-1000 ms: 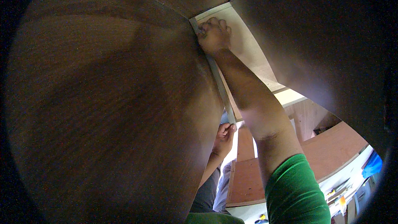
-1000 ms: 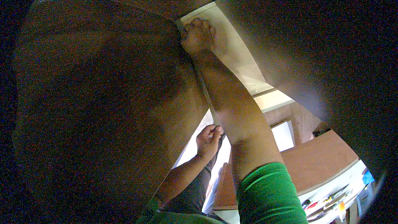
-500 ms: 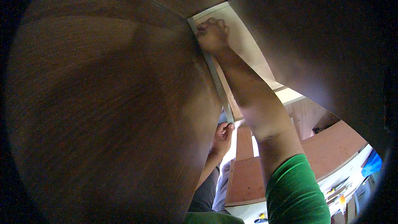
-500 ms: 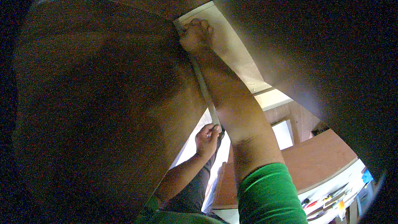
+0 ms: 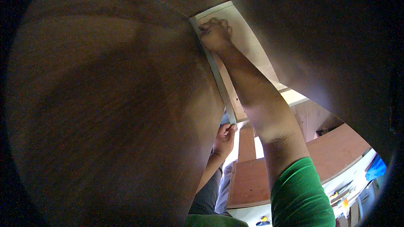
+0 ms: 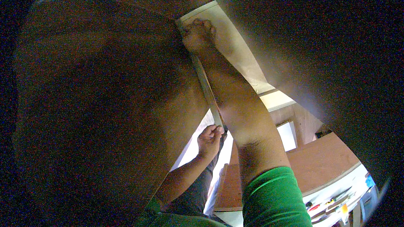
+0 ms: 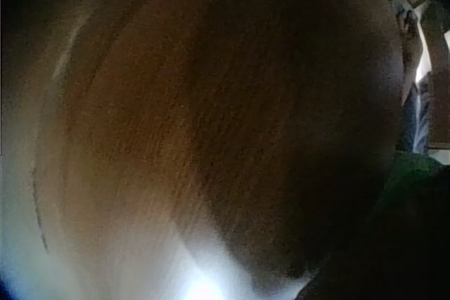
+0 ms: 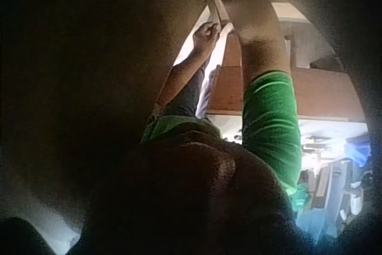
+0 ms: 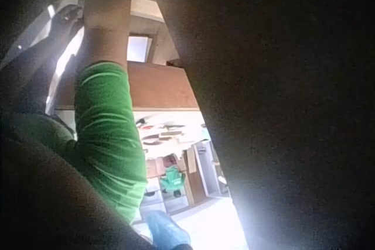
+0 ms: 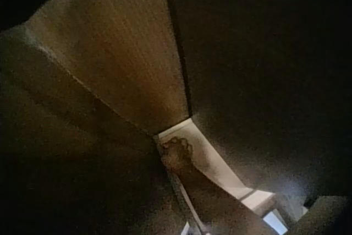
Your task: The person applies adhesive and edging tape to the edges of wooden furniture panels by hand.
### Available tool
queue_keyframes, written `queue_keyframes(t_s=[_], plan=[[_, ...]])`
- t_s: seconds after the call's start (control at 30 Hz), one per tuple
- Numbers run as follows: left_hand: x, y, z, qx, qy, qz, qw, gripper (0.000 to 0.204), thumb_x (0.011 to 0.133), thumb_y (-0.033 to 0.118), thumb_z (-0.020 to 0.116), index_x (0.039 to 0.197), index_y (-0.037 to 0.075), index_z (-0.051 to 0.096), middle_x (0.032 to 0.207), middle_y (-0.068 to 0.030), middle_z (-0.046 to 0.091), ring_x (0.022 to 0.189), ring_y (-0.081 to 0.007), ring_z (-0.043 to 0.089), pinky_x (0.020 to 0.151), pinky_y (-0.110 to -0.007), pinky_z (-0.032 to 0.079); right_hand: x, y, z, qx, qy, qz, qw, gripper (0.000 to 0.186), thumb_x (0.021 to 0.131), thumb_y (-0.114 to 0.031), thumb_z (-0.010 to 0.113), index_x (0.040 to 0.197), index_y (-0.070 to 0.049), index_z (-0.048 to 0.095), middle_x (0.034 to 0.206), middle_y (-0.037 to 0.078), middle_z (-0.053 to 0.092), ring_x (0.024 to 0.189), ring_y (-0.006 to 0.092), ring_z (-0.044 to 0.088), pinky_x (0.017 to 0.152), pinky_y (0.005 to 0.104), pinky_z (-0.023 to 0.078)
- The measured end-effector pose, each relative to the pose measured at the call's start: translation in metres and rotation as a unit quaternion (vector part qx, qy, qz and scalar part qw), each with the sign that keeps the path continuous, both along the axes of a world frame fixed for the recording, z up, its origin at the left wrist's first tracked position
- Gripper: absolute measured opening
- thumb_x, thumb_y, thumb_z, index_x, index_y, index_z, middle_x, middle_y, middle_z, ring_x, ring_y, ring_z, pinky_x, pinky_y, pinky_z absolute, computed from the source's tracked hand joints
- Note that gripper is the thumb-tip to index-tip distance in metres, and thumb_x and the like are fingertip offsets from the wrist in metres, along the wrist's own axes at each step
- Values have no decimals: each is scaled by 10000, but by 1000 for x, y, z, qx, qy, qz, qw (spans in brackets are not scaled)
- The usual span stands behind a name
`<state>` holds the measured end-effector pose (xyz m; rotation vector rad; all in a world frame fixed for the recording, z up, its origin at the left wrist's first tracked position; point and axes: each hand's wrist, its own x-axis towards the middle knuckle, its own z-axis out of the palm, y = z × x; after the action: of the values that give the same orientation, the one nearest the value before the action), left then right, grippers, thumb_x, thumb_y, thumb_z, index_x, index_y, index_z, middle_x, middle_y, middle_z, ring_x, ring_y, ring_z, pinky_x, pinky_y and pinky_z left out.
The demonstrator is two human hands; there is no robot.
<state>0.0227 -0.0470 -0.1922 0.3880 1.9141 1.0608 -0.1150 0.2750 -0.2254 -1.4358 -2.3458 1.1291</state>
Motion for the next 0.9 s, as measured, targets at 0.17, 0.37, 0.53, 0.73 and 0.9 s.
queue_keyframes(t_s=[0.17,0.37,0.53,0.73,0.9], plan=[[2,9,10,-29,32,-24,999,207,954,168,624,1001,-33,636,863,-103,702,791,-156,681,749,-274,540,3,6,-6,-13,-18,17,1000,355,845,-280,568,1175,-252,697,1274,35,556,1253,306,405,1055,459,296],[1,3,4,-37,5,-5,999,243,950,187,634,1026,-44,629,841,-91,692,779,-140,664,727,-258,536,11,10,12,-3,-32,81,996,351,884,-287,536,1199,-227,681,1283,76,549,1243,326,424,1066,463,306],[-3,-3,0,-40,-1,6,999,266,945,205,647,1045,-40,623,856,-83,684,779,-134,653,710,-254,532,32,-3,13,-2,125,16,992,372,900,-249,568,1263,-200,631,1242,107,564,1228,325,455,1075,455,334],[-5,5,16,-53,-38,14,998,294,943,209,646,1086,-43,597,875,-95,684,783,-141,664,676,-257,527,91,-45,33,37,165,-31,985,375,904,-208,596,1274,-156,612,1184,122,593,1072,293,571,973,373,455],[-2,4,-3,29,-62,60,996,201,938,134,640,1048,-26,587,841,-81,665,696,-162,660,640,-267,524,147,-87,43,6,166,-90,982,261,892,-243,616,1090,-85,676,981,136,657,832,277,639,817,357,513]])
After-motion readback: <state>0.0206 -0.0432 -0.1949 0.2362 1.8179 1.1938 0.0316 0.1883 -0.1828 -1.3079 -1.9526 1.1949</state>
